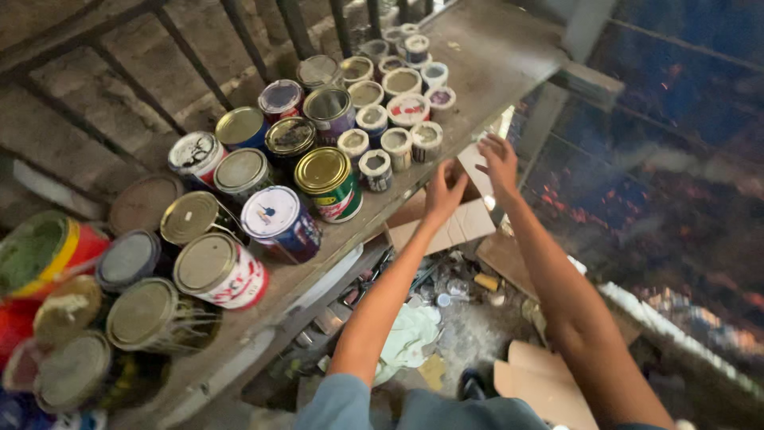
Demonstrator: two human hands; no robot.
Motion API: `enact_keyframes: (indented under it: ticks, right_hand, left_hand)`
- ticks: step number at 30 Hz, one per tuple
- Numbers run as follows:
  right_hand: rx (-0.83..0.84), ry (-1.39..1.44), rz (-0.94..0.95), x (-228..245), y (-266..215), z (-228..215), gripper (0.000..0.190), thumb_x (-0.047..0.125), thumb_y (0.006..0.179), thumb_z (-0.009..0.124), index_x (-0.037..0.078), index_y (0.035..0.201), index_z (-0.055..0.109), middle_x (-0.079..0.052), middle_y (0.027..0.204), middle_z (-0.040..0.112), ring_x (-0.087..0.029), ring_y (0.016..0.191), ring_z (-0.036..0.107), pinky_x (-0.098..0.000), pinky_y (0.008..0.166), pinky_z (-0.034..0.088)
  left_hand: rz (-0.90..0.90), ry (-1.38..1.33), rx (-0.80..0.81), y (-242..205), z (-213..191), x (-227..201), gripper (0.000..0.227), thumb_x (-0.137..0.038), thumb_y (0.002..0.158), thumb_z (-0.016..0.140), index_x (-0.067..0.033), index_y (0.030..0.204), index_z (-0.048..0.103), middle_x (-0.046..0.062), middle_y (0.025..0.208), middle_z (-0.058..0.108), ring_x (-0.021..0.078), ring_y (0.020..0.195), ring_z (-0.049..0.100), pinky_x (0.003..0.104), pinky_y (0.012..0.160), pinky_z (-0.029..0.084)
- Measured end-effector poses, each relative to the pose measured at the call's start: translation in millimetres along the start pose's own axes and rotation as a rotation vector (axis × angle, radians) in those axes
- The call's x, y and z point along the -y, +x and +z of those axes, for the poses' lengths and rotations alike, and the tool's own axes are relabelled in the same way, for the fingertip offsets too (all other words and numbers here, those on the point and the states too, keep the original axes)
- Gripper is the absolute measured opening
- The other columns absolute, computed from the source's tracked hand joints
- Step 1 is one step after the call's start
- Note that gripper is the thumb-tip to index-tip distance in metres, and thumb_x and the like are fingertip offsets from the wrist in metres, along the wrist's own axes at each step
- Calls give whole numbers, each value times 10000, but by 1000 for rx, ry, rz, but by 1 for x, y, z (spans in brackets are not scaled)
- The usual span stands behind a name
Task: The person repeatedly picks up small paint cans from a cardboard box on the floor and places them onto a metal shelf. The person handles the cans one by one, arranging them in rows on the shelf surface. The task involves moving items from a lower storage container to a higher shelf location.
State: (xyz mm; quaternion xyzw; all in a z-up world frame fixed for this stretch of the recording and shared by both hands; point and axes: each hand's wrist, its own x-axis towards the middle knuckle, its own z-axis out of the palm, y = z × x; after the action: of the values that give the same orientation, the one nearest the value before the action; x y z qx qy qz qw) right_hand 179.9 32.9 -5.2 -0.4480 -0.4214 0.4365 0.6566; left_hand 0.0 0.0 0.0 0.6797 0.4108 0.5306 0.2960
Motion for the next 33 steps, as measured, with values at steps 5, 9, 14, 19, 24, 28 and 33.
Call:
enact_keyframes:
  ticks: [5, 9, 14, 19, 24, 28, 33]
  right_hand:
    - [-195, -159, 202, 45, -92, -21, 711, 416, 873, 776, 127, 1461, 501, -89, 1384, 598, -245, 1188, 597, -418, 874, 559]
    - [-176, -149, 199, 43, -170, -36, 699, 430, 925, 808, 64, 1469, 563, -206, 1336, 606, -296, 1159, 618, -413, 922, 544]
    - [-210, -237, 344, 45, -275, -34, 698, 493, 871, 719, 121, 1430, 529, -100, 1402, 582, -279, 1198, 605, -454, 896, 556]
    - [-245, -200, 389, 34, -350, -46, 673, 505, 887, 706, 112, 1406, 536, -103, 1355, 618, -307, 1154, 659, -462, 915, 561]
    - [-350, -163, 455, 29, -430, -60, 684, 515, 892, 704, 125, 1436, 567, -96, 1282, 660, -284, 1099, 640, -462, 832, 503]
    - [-416, -172, 494, 23, -518, -74, 656, 506, 909, 687, 145, 1441, 553, -44, 1308, 647, -307, 1098, 624, -463, 883, 533]
    - [-550, -77, 628, 11, -648, -80, 611, 495, 895, 673, 183, 1403, 543, -56, 1304, 653, -284, 1125, 640, -471, 901, 546]
  left_hand:
    - [-71, -51, 189, -5, -37, -14, 584, -379, 901, 764, -35, 1339, 588, 166, 1309, 681, 295, 1220, 658, 387, 1026, 523]
    - [-44, -151, 264, -59, -58, -12, 600, -388, 875, 773, -31, 1324, 596, 162, 1316, 665, 284, 1202, 647, 384, 978, 531]
    - [-46, -142, 351, -147, -73, 0, 623, -403, 853, 832, -33, 1306, 616, 158, 1272, 689, 277, 1186, 659, 384, 996, 525]
    - [-192, -204, 482, -213, -75, -3, 668, -430, 825, 839, -66, 1329, 596, 131, 1251, 702, 224, 1104, 695, 359, 941, 569]
    - [-356, -213, 588, -281, -82, -10, 717, -466, 793, 830, -76, 1348, 596, 114, 1285, 694, 200, 1047, 700, 342, 891, 565]
    - [-408, -105, 666, -347, -89, -20, 764, -483, 749, 850, -82, 1347, 594, 117, 1283, 705, 215, 1092, 692, 359, 895, 567]
    - [-461, 48, 801, -462, -111, -34, 821, -529, 742, 853, -92, 1378, 571, 123, 1266, 708, 237, 1112, 685, 358, 932, 544]
